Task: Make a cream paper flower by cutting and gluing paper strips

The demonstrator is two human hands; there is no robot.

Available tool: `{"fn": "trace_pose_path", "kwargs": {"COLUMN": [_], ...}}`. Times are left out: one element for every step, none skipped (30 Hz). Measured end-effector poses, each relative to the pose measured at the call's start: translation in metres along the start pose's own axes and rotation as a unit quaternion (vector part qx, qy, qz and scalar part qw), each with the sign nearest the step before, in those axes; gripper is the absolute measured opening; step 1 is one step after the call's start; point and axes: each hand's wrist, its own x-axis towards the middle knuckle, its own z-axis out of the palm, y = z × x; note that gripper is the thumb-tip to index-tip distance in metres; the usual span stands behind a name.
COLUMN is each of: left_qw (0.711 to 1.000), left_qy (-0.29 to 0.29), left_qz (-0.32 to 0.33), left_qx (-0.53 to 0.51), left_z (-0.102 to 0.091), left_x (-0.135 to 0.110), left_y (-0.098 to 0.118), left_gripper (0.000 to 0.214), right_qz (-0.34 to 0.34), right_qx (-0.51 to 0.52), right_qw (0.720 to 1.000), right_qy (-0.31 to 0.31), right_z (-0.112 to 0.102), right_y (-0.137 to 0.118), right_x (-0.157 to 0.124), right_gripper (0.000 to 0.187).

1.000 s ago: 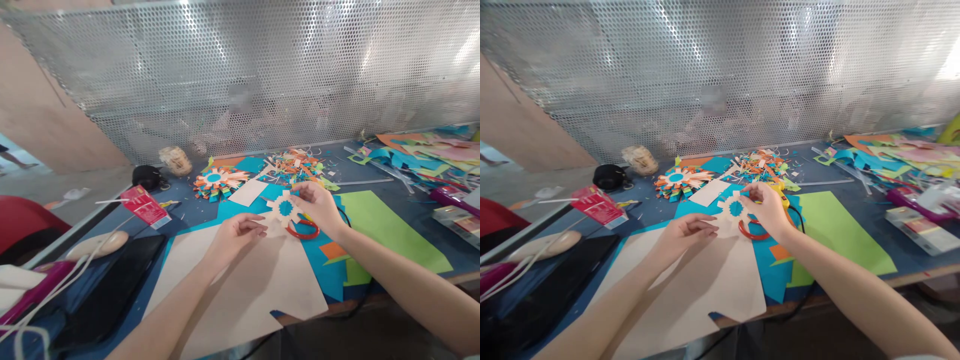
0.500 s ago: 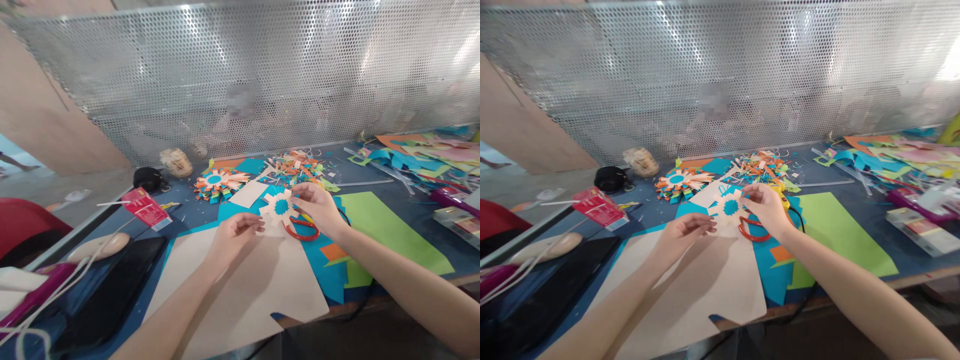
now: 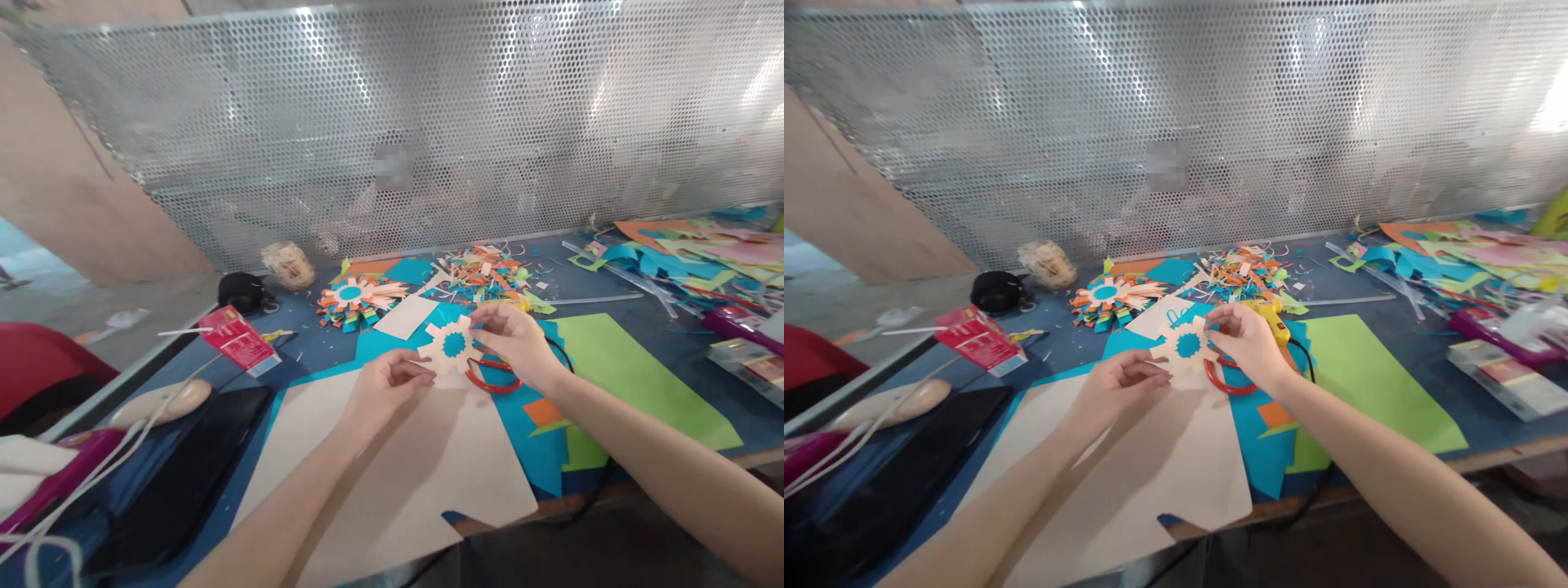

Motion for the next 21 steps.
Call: {"fn": "trace_pose_path", "kwargs": {"left_qw": [1.0,1.0,0.999,0.999,0.998,0.997,0.997,0.997,0.998,0.999,0.999,0.999,0.999,0.999,0.999,0.999,0.998,0.998,0.997,0.996,0.995], "left_qy": [0.002,0.007,0.014,0.024,0.034,0.044,0.048,0.045,0.033,0.015,-0.007,-0.026,-0.04,-0.045,-0.043,-0.032,-0.016,0.003,0.022,0.038,0.049], "left_qz": [-0.001,0.002,0.01,0.02,0.03,0.038,0.042,0.044,0.046,0.046,0.044,0.038,0.029,0.017,0.004,-0.009,-0.019,-0.027,-0.033,-0.037,-0.039], "left_qx": [0.008,0.018,0.029,0.039,0.047,0.05,0.046,0.037,0.024,0.011,0.0,-0.008,-0.015,-0.021,-0.03,-0.04,-0.05,-0.058,-0.066,-0.073,-0.079], "left_z": [0.0,-0.001,-0.002,-0.003,-0.004,-0.004,-0.004,-0.004,-0.003,-0.002,-0.001,0.001,0.002,0.003,0.004,0.004,0.004,0.003,0.003,0.001,0.0], "left_x": [0.0,0.0,0.001,0.001,0.002,0.003,0.004,0.004,0.004,0.004,0.004,0.004,0.003,0.003,0.003,0.003,0.003,0.003,0.003,0.003,0.003], "left_y": [0.0,0.001,0.001,0.002,0.002,0.002,0.001,0.0,-0.001,-0.003,-0.005,-0.007,-0.009,-0.01,-0.01,-0.01,-0.009,-0.007,-0.005,-0.003,-0.001], "left_gripper": [0.033,0.034,0.034,0.033,0.032,0.031,0.031,0.033,0.037,0.04,0.042,0.043,0.041,0.039,0.036,0.035,0.034,0.034,0.035,0.036,0.036], "right_qz": [-0.008,-0.018,-0.028,-0.038,-0.046,-0.05,-0.049,-0.047,-0.044,-0.042,-0.041,-0.043,-0.044,-0.042,-0.039,-0.034,-0.027,-0.018,-0.009,0.0,0.009], "right_qx": [-0.007,-0.019,-0.035,-0.056,-0.078,-0.098,-0.113,-0.122,-0.127,-0.127,-0.126,-0.125,-0.124,-0.121,-0.115,-0.108,-0.101,-0.096,-0.098,-0.105,-0.117], "right_qw": [1.0,1.0,0.999,0.998,0.996,0.994,0.992,0.991,0.991,0.99,0.99,0.99,0.989,0.99,0.99,0.991,0.992,0.992,0.991,0.99,0.987], "right_qy": [-0.001,-0.002,-0.003,-0.002,0.0,0.0,-0.004,-0.011,-0.02,-0.032,-0.044,-0.053,-0.061,-0.067,-0.071,-0.073,-0.075,-0.079,-0.085,-0.095,-0.109], "right_z": [0.0,0.0,0.0,0.0,0.0,0.0,0.001,0.002,0.002,0.003,0.004,0.005,0.005,0.006,0.006,0.006,0.005,0.005,0.004,0.004,0.004], "right_y": [0.001,0.001,0.001,0.001,0.001,0.0,0.0,-0.001,-0.002,-0.003,-0.003,-0.004,-0.004,-0.005,-0.006,-0.007,-0.007,-0.007,-0.007,-0.007,-0.005], "right_x": [0.0,0.0,0.0,0.0,0.0,-0.001,-0.002,-0.002,-0.003,-0.004,-0.004,-0.005,-0.005,-0.005,-0.005,-0.004,-0.004,-0.003,-0.003,-0.003,-0.003], "right_gripper": [0.02,0.019,0.018,0.018,0.017,0.017,0.017,0.017,0.016,0.016,0.015,0.014,0.014,0.015,0.016,0.017,0.018,0.021,0.023,0.025,0.026]}}
